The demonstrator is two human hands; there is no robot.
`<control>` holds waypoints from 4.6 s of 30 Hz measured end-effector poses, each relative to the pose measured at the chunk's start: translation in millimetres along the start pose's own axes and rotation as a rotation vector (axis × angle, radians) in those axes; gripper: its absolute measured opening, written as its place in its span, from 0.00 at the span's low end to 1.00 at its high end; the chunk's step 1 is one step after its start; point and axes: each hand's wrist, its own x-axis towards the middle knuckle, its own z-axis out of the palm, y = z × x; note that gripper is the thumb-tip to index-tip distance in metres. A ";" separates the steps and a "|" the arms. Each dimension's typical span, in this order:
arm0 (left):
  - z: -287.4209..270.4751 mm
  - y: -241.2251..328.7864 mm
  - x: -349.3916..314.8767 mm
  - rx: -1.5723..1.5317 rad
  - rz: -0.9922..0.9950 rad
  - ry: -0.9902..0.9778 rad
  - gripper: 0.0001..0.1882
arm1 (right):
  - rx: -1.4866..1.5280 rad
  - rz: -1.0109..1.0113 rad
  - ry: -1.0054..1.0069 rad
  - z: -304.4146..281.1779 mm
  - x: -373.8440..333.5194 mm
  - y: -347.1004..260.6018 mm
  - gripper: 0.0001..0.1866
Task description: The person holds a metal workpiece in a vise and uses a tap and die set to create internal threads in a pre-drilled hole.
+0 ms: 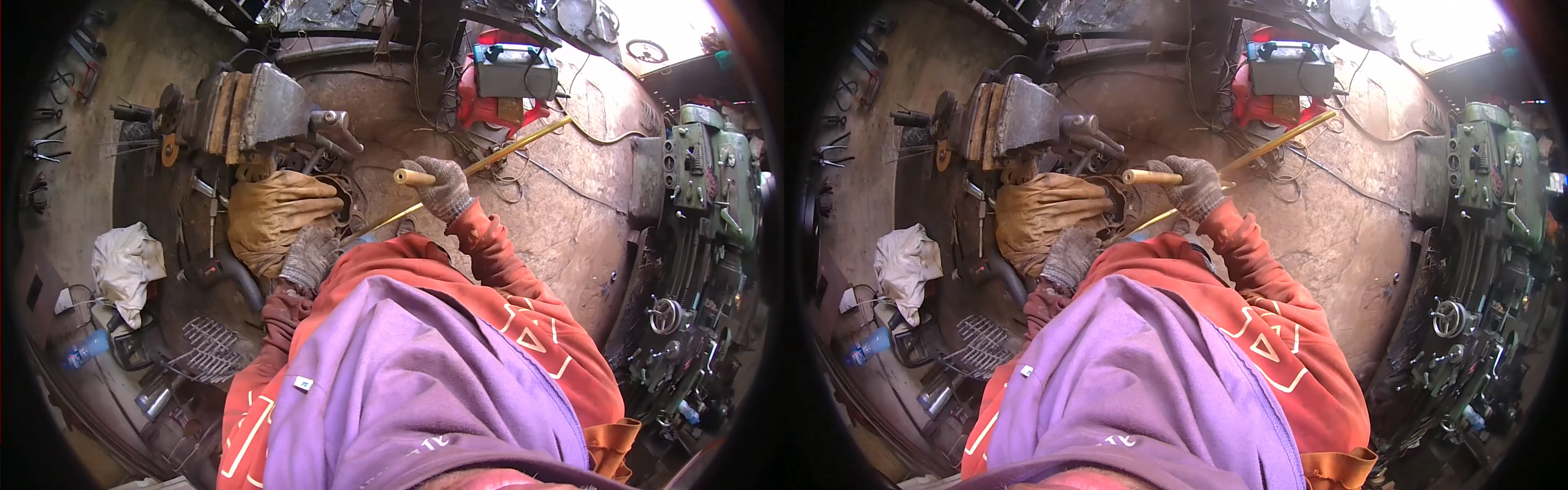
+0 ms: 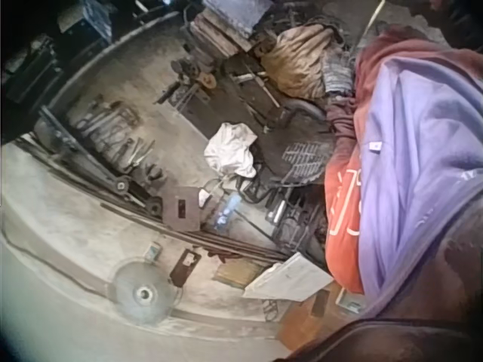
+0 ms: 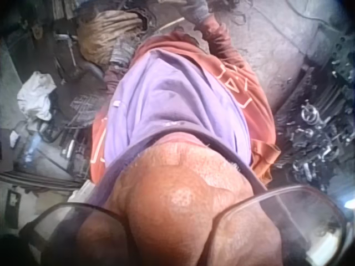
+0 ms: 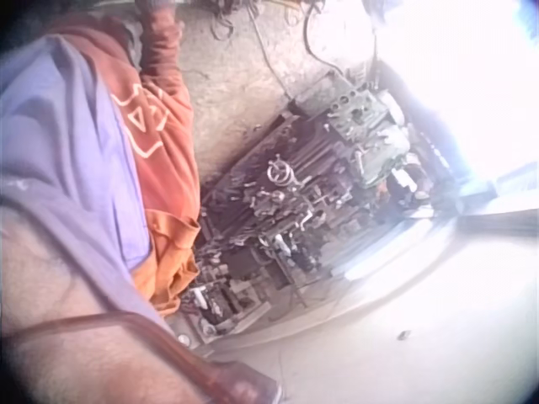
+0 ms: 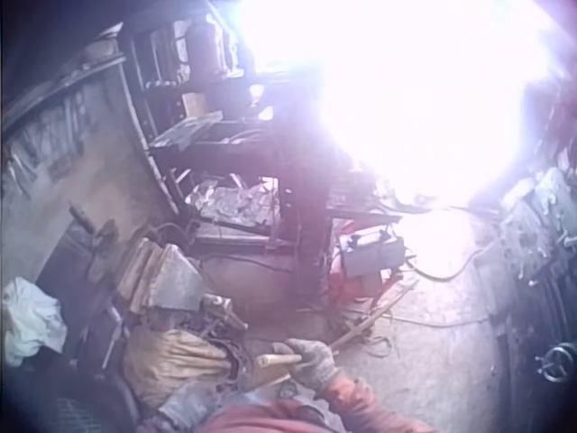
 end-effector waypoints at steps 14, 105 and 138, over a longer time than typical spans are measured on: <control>-5.4 -8.5 5.8 -1.411 -0.468 0.379 0.24 | 0.062 0.114 -0.149 13.6 8.0 -13.2 0.10; 46.2 25.4 -73.7 -2.883 -0.540 0.802 0.16 | -0.099 -0.085 0.033 -88.3 -12.5 -92.6 0.20; -18.1 22.6 -25.5 -1.100 -0.073 0.284 0.14 | -0.733 -0.080 -0.179 -120.5 -2.1 -74.2 0.26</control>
